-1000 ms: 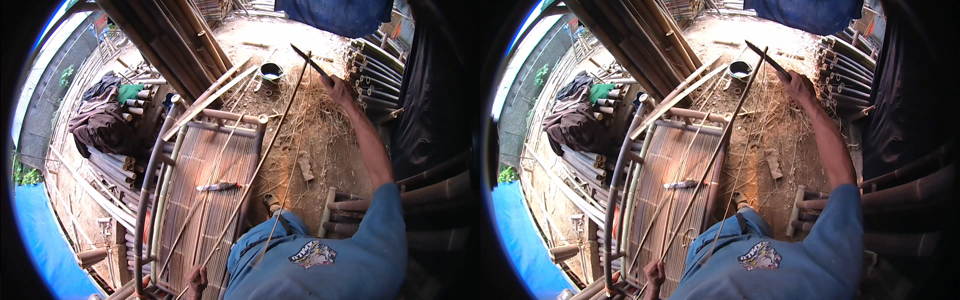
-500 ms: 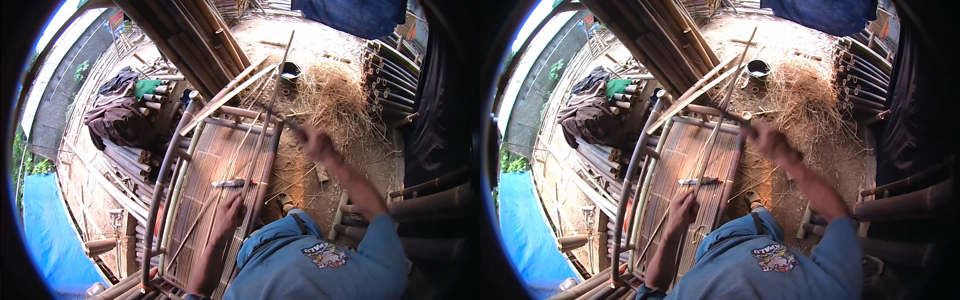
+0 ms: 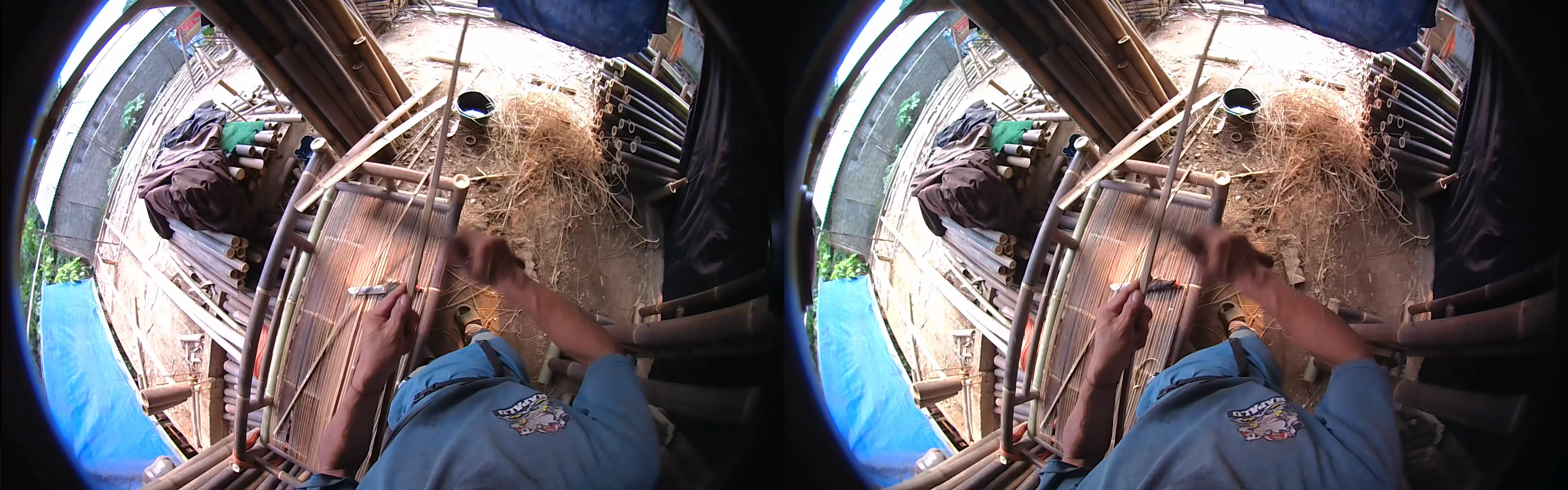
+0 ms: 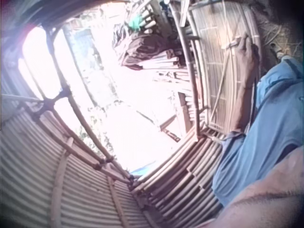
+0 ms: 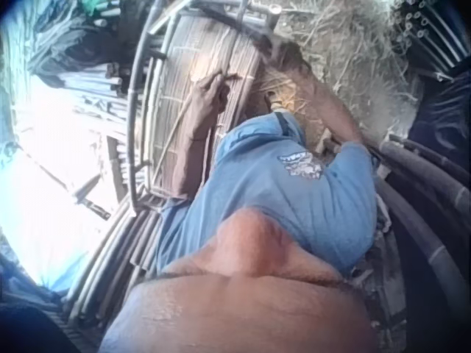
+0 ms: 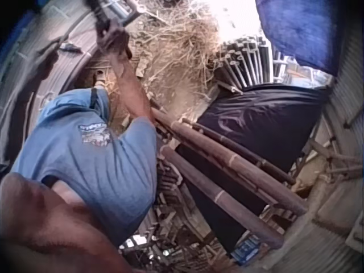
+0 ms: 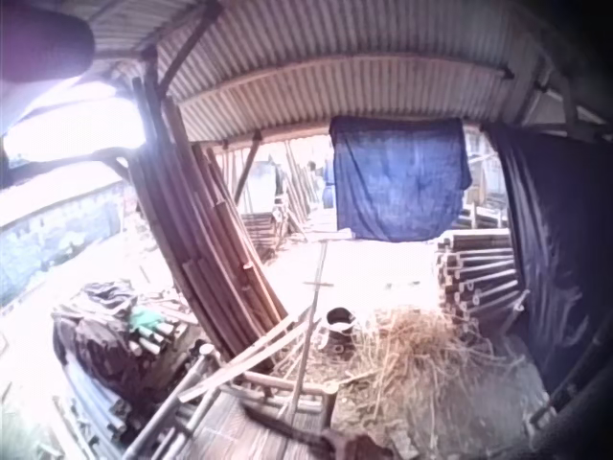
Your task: The person uses a large knife to split long bamboo poles into thin strips. They hold the bamboo against a wooden frame and repeatedly strike it with the knife to separate the material, occasionally adjusting the position of the bamboo.
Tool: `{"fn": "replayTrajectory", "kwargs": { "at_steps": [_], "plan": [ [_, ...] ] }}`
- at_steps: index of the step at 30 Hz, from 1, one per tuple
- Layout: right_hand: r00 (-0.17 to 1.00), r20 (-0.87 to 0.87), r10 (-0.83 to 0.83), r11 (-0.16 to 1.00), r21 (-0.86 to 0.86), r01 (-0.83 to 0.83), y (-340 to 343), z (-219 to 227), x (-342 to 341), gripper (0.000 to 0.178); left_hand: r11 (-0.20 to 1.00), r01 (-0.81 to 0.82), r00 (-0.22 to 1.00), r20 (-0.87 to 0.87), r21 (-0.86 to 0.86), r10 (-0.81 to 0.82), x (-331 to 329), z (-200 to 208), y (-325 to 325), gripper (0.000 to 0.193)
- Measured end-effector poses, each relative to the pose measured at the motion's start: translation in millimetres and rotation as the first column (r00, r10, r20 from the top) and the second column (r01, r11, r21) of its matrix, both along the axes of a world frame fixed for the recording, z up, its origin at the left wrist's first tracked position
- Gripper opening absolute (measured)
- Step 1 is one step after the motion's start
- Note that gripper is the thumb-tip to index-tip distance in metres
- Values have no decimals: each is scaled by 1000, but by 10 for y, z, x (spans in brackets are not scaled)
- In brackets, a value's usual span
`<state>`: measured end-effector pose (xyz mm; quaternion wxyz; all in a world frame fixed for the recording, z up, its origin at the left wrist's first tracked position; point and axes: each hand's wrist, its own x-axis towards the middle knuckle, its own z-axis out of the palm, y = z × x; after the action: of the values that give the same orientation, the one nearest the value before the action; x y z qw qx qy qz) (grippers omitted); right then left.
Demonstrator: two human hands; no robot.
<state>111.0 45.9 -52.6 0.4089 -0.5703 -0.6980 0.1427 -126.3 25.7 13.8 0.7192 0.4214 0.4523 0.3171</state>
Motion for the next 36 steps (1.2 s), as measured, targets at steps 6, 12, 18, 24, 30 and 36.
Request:
{"fn": "replayTrajectory", "kwargs": {
  "at_steps": [6, 12, 18, 24, 30, 36],
  "plan": [
    [957, 251, 142, 971, 151, -184, -182, 107, -200, 37, 997, 79, 997, -26, 19, -78, -33, -56, -30, 36],
    [968, 52, -246, 954, -165, 252, 259, -125, 601, 49, 995, 76, 994, -72, -59, -80, -127, -73, -344, 37],
    [975, 130, -178, 982, -36, 184, 141, 42, 375, 56, 997, 42, 997, -75, 62, -37, -183, -141, -316, 36],
    [990, 118, -83, 991, -95, 95, 2, 73, 204, 47, 999, 35, 996, -85, 30, -32, -316, -72, -397, 34],
    [846, 276, -456, 843, -170, 510, 641, 81, 1503, 61, 997, 77, 997, -13, -5, -77, -752, -151, -865, 33],
    [776, 297, -556, 803, -51, 594, 626, 739, 2366, 71, 967, 165, 986, 42, -192, -160, -1618, -406, -1477, 30]
  ]
}}
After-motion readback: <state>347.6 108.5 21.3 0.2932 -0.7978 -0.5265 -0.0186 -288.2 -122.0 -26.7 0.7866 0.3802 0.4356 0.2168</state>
